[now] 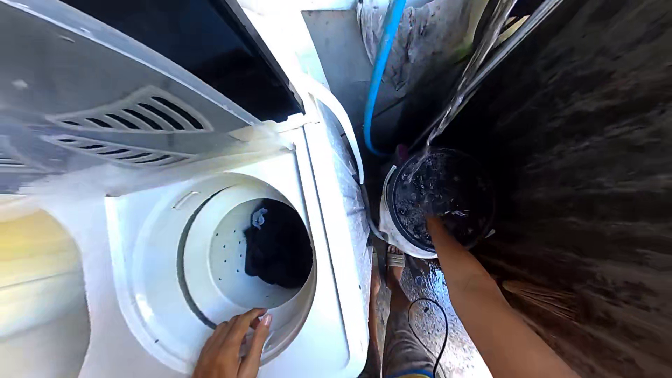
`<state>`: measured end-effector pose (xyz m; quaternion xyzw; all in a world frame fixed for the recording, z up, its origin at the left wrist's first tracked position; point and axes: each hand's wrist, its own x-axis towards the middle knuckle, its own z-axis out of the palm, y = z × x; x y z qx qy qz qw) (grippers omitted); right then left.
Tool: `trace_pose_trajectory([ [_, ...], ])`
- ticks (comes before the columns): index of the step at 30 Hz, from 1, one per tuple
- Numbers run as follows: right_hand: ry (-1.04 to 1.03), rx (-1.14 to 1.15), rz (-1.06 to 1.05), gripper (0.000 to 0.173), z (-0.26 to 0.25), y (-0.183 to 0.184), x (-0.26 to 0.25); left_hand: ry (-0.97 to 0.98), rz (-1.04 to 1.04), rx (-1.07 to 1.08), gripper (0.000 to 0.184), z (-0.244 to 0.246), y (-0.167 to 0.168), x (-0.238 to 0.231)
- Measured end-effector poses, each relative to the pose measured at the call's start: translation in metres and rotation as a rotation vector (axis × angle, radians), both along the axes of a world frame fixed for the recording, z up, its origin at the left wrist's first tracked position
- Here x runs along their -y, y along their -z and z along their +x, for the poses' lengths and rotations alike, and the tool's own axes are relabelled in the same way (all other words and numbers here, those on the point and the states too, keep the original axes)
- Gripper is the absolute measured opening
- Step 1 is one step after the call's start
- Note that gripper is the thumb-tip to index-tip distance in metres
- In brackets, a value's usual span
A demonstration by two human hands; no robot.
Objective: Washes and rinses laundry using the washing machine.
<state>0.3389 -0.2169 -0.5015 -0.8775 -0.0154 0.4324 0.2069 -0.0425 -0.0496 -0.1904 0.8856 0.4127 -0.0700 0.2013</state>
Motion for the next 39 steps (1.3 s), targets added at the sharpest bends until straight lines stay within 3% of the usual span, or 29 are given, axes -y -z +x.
trace_pose_trajectory([
  [1,-0.228,-0.263,-0.087,0.049,0.015,-0.031,0.002,0.002,0.019,0.005,0.043,0.002,-0.001,0.001],
  [3,-0.405,-0.208,-0.066,0.050,0.018,-0.039,-0.001,0.003,0.058,0.012,0.048,0.004,-0.002,0.004],
  [5,-0.410,-0.082,-0.017,0.049,0.027,-0.058,-0.001,0.001,0.114,0.031,0.053,0.002,0.001,0.005],
  [7,-0.273,-0.004,0.065,0.051,0.037,-0.097,0.006,0.001,0.119,0.073,0.054,0.000,0.003,0.003],
  [11,-0.174,0.117,0.353,0.043,0.040,-0.226,0.019,-0.006,-0.006,0.364,0.037,0.033,-0.015,0.012],
  [15,-0.224,0.291,0.679,0.031,0.050,-0.350,0.029,0.150,-0.182,0.724,0.026,0.126,-0.033,0.042],
  [17,-0.290,0.376,0.819,0.027,0.056,-0.402,0.034,0.212,-0.386,0.748,0.028,0.177,-0.042,0.057],
  [19,-0.354,0.468,0.946,0.024,0.060,-0.448,0.037,0.186,-0.593,0.680,0.046,0.224,-0.042,0.069],
  [22,-0.376,0.551,1.074,0.016,0.053,-0.516,0.040,0.058,-0.797,0.629,0.111,0.284,-0.014,0.081],
  [23,-0.366,0.575,1.111,0.014,0.050,-0.532,0.042,0.039,-0.839,0.632,0.117,0.298,-0.004,0.083],
  [24,-0.359,0.612,1.142,0.013,0.048,-0.544,0.046,0.016,-0.902,0.638,0.107,0.308,-0.004,0.084],
  [26,-0.372,0.734,1.131,0.014,0.053,-0.551,0.054,-0.054,-1.101,0.668,0.072,0.322,-0.020,0.083],
  [27,-0.385,0.802,1.070,0.017,0.058,-0.543,0.060,-0.098,-1.193,0.706,0.066,0.328,-0.032,0.083],
  [30,-0.307,0.800,0.799,0.052,0.070,-0.487,0.077,-0.179,-1.349,0.866,0.089,0.331,-0.059,0.088],
  [31,-0.207,0.701,0.781,0.064,0.071,-0.458,0.079,-0.141,-1.336,0.907,0.085,0.324,-0.066,0.093],
  [35,0.387,0.042,1.112,0.080,0.052,-0.370,0.060,0.040,-1.165,0.975,0.059,0.327,-0.068,0.119],
  [37,0.568,0.041,1.245,0.073,0.041,-0.356,0.039,-0.028,-1.086,0.987,0.062,0.342,-0.058,0.132],
  [39,0.650,0.198,1.336,0.056,0.034,-0.350,0.018,-0.210,-1.015,1.122,0.067,0.368,-0.043,0.139],
])
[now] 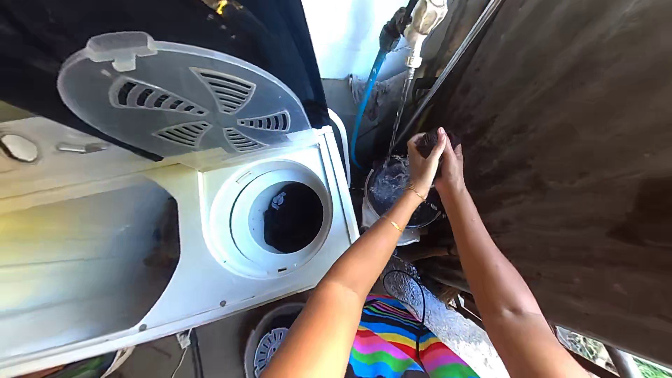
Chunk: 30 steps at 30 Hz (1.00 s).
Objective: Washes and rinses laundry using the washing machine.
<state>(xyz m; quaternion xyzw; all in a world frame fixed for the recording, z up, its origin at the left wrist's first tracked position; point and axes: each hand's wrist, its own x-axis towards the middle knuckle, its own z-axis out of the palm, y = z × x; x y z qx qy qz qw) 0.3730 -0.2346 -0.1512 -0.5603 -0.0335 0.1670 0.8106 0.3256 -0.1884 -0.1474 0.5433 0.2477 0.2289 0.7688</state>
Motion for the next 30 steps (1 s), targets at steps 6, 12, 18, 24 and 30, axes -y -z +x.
trace_pose_trajectory([
  [6,0.179,0.285,-0.272,0.026,0.007,-0.009,-0.023,-0.231,0.051,-0.107,0.039,0.034,-0.007,-0.007],
  [12,0.117,0.394,-0.293,0.023,0.005,-0.014,-0.031,-0.094,0.095,-0.278,0.046,0.017,-0.024,-0.030],
  [18,-0.318,0.540,-0.465,0.045,-0.022,-0.047,-0.045,-0.092,0.553,-0.260,0.048,-0.064,-0.041,-0.113],
  [24,-0.564,0.338,-0.357,0.030,-0.028,-0.074,-0.069,-0.119,0.056,-0.096,0.042,-0.204,-0.078,-0.214],
  [30,-0.669,0.644,-0.476,0.060,-0.090,-0.067,-0.130,-0.083,-0.189,0.120,0.044,-0.281,-0.111,-0.232],
])
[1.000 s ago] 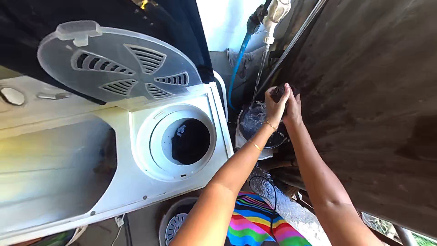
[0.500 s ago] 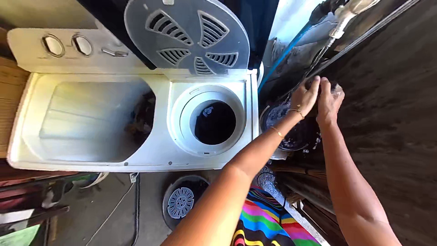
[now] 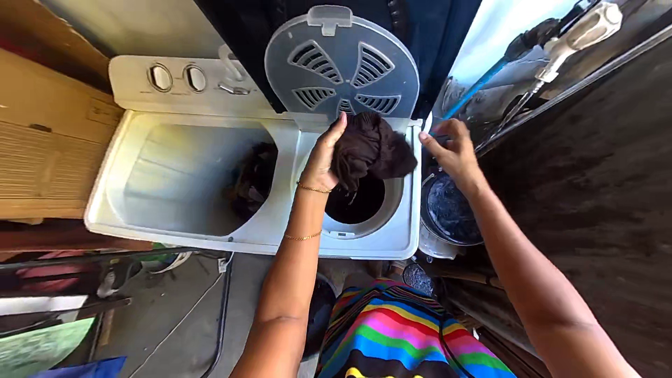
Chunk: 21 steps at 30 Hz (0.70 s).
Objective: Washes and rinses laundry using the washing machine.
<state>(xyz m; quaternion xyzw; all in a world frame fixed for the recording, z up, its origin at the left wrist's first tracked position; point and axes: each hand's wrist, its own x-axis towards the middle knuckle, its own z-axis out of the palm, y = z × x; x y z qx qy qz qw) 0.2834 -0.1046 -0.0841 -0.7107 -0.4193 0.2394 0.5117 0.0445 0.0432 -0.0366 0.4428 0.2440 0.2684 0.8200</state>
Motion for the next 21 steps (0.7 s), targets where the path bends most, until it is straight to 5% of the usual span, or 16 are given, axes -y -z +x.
trace_pose_trajectory([
  [5,-0.376,-0.650,-0.039,0.031,-0.079,-0.008,-0.053,0.012,-0.010,0.021,0.045,-0.017,-0.002,0.002],
  [10,-0.267,-0.771,-0.105,0.014,-0.088,-0.002,-0.074,-0.025,-0.008,0.125,0.036,-0.075,0.019,0.003],
  [12,-0.197,-0.711,-0.159,0.020,-0.093,0.002,-0.075,-0.093,-0.081,0.084,0.028,-0.081,0.034,0.007],
  [16,-0.331,-0.370,-0.274,0.032,-0.098,0.012,-0.069,-0.194,-0.059,-0.352,0.020,-0.076,0.061,0.008],
  [18,-0.465,-0.328,-0.271,0.026,-0.106,-0.003,-0.061,-0.206,0.162,-0.665,0.032,-0.078,0.092,0.003],
  [21,-0.585,-0.449,-0.124,0.012,-0.125,-0.030,-0.052,-0.198,0.592,-1.040,0.025,-0.076,0.132,0.000],
])
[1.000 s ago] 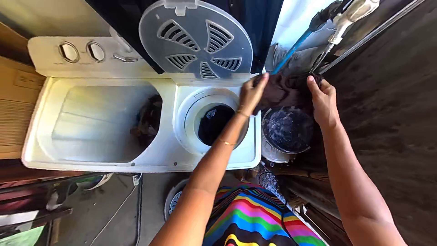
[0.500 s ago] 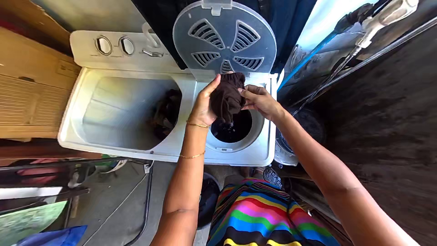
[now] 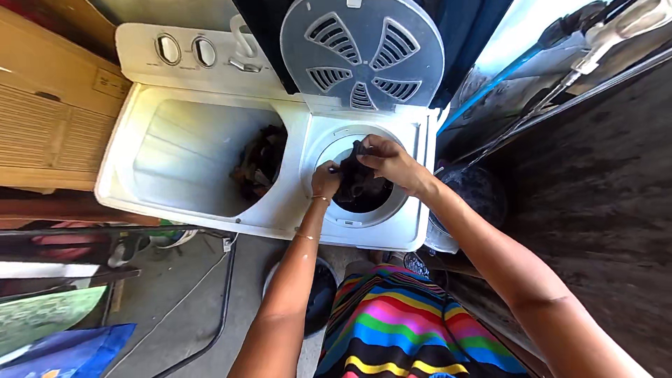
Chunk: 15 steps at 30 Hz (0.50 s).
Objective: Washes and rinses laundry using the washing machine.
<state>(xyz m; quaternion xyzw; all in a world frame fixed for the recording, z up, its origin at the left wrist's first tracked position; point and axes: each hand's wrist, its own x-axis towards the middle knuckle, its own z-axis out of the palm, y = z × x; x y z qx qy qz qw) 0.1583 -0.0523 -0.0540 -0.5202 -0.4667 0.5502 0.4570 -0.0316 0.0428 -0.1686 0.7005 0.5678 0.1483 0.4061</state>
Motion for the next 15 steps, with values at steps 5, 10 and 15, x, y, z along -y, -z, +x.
trace_pose_trajectory([
  [5,0.133,0.106,0.116,0.014,0.003,-0.006,0.009,0.034,0.167,-0.473,0.050,0.010,0.002,-0.017],
  [10,0.316,0.519,-0.004,0.024,0.076,0.035,0.023,-0.215,-0.161,0.184,0.041,-0.016,-0.042,-0.040],
  [15,0.370,0.299,-0.084,0.026,0.063,0.050,0.026,-0.202,0.357,-0.085,0.064,-0.018,-0.078,-0.040],
])
